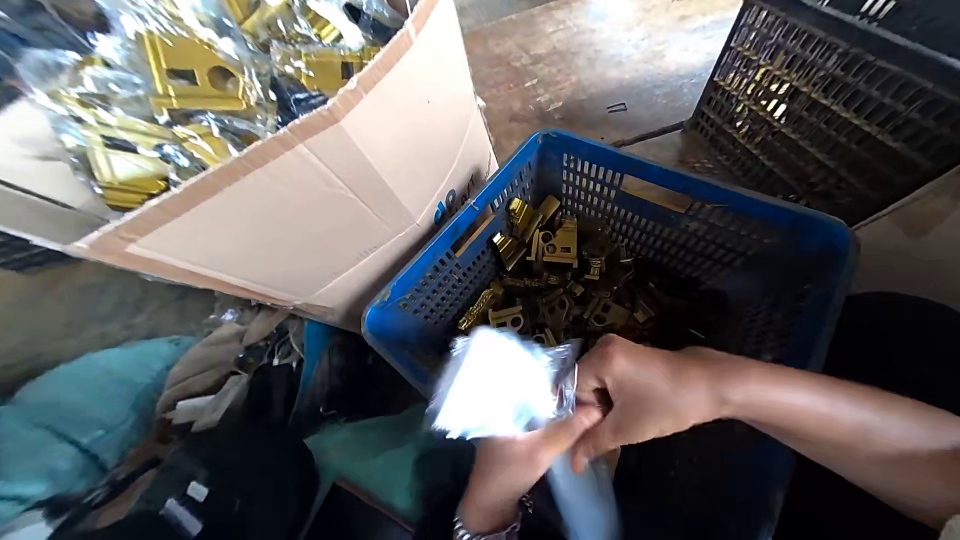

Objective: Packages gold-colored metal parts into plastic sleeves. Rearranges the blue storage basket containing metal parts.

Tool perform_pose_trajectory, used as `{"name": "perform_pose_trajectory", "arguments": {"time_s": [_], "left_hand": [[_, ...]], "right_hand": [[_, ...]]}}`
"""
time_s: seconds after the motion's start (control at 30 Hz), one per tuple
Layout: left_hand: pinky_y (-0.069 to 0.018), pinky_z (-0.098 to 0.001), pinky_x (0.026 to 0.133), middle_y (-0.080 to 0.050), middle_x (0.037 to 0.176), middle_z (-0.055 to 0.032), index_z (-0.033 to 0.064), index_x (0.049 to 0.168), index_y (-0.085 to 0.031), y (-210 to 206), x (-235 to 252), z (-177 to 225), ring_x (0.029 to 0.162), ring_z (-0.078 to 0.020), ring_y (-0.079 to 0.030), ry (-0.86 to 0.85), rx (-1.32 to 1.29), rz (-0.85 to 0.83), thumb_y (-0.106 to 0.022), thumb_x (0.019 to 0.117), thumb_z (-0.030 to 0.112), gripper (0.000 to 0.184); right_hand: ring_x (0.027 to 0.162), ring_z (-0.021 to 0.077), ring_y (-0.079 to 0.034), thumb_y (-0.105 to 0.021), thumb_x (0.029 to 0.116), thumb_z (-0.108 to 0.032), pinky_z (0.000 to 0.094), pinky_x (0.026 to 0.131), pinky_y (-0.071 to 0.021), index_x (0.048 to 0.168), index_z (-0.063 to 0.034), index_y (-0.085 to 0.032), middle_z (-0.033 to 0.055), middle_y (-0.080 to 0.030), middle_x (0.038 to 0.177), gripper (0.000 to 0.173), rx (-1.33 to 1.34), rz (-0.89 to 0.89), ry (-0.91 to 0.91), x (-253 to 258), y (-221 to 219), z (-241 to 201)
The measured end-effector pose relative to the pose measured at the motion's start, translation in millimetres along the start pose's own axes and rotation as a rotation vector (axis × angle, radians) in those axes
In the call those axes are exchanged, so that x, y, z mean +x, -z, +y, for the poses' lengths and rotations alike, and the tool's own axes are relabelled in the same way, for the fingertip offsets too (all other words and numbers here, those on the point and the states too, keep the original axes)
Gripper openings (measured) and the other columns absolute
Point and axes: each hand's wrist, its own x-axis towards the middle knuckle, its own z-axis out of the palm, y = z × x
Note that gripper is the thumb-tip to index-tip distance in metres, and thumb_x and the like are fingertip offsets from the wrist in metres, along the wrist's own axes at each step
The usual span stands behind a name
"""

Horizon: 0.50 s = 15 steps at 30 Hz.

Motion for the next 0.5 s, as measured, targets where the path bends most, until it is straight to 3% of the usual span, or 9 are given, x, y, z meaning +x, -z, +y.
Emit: {"name": "perform_pose_trajectory", "arguments": {"time_s": [0.03,0.1,0.13,0.17,0.23,0.27,0.3,0.43,0.5], "left_hand": [[-0.0595,-0.0213,0.085,-0.075,0.094,0.0104,0.0124,0.101,-0.074,10.8,0.5,3.1,0.09,0.0008,-0.07,-0.093,0.095,0.104,-0.087,0.0714,0.006,0.033],[-0.0592,-0.0197,0.084,-0.072,0.092,0.0084,0.0002,0.103,-0.066,28.2,2.6,6.7,0.089,0.0018,-0.069,-0.183,0.286,0.408,-0.081,0.0699,0.0,0.036],[-0.0584,-0.0188,0.083,-0.069,0.092,0.0063,-0.0065,0.108,-0.059,33.1,4.4,7.1,0.09,0.0021,-0.067,-0.164,0.317,0.556,-0.077,0.0682,-0.002,0.043],[-0.0584,-0.019,0.082,-0.068,0.092,0.0062,-0.0059,0.111,-0.055,37.5,6.8,7.3,0.089,0.0013,-0.067,-0.134,0.271,0.664,-0.074,0.0685,-0.003,0.047],[-0.0604,-0.0219,0.078,-0.069,0.089,0.0049,-0.0007,0.112,-0.053,43.7,9.4,9.9,0.085,-0.0031,-0.069,-0.114,0.095,0.762,-0.067,0.0713,-0.007,0.043],[-0.0615,-0.0232,0.077,-0.07,0.089,0.0038,0.0,0.112,-0.053,44.6,10.8,12.5,0.084,-0.0043,-0.07,-0.112,0.045,0.787,-0.063,0.074,-0.009,0.04],[-0.062,-0.024,0.077,-0.071,0.088,0.0031,-0.0003,0.111,-0.054,44.9,12.9,14.9,0.084,-0.005,-0.071,-0.117,0.019,0.804,-0.061,0.0767,-0.01,0.036],[-0.0619,-0.0217,0.078,-0.073,0.089,0.004,-0.0017,0.112,-0.056,42.4,20.4,19.2,0.085,-0.0037,-0.072,-0.167,0.002,0.758,-0.059,0.0791,-0.013,0.035],[-0.0613,-0.0206,0.077,-0.073,0.089,0.0062,-0.0003,0.111,-0.057,39.7,24.3,22.3,0.083,-0.0019,-0.071,-0.178,0.028,0.725,-0.062,0.0796,-0.012,0.034]], "right_hand": [[0.054,-0.0045,-0.045,-0.084,0.0799,-0.02,0.0145,0.05,-0.034,0.063,-0.0052,-0.055,-0.0051,-0.053,0.059,0.037,0.113,0.009,-0.037,7.4,5.7,6.1],[0.051,-0.0066,-0.05,-0.075,0.0902,-0.013,0.0122,0.05,-0.0425,0.069,-0.0107,-0.055,-0.0115,-0.055,0.058,0.029,0.327,0.143,-0.205,26.9,19.2,25.5],[0.052,-0.0029,-0.053,-0.067,0.0972,-0.012,0.0145,0.052,-0.0462,0.077,-0.0081,-0.058,-0.0091,-0.057,0.06,0.022,0.451,0.217,-0.334,40.1,23.5,40.8],[0.054,0.0017,-0.056,-0.058,0.1043,-0.016,0.0175,0.054,-0.049,0.089,-0.0051,-0.059,-0.0045,-0.06,0.066,0.019,0.571,0.277,-0.48,56.2,22.9,60.0],[0.067,0.0126,-0.062,-0.042,0.1108,-0.037,0.0274,0.061,-0.0528,0.133,-0.007,-0.054,0.0083,-0.067,0.095,0.039,0.637,0.248,-0.744,91.3,5.7,102.4],[0.081,0.0215,-0.067,-0.039,0.1112,-0.042,0.0359,0.071,-0.056,0.149,-0.0119,-0.044,0.0164,-0.065,0.116,0.049,0.623,0.172,-0.814,110.0,-7.6,120.0],[0.096,0.03,-0.068,-0.037,0.1118,-0.042,0.0436,0.08,-0.0568,0.157,-0.0153,-0.035,0.0223,-0.06,0.131,0.053,0.592,0.106,-0.843,131.5,-21.9,133.3],[0.119,0.0409,-0.062,-0.037,0.1125,-0.035,0.0542,0.096,-0.0519,0.163,-0.0135,-0.025,0.0268,-0.049,0.148,0.056,0.271,0.054,-0.852,205.7,-74.2,178.1],[0.118,0.0426,-0.064,-0.035,0.1129,-0.036,0.0549,0.093,-0.0558,0.162,-0.014,-0.024,0.0273,-0.047,0.149,0.056,0.206,0.025,-0.884,211.8,-79.5,182.4]]}}
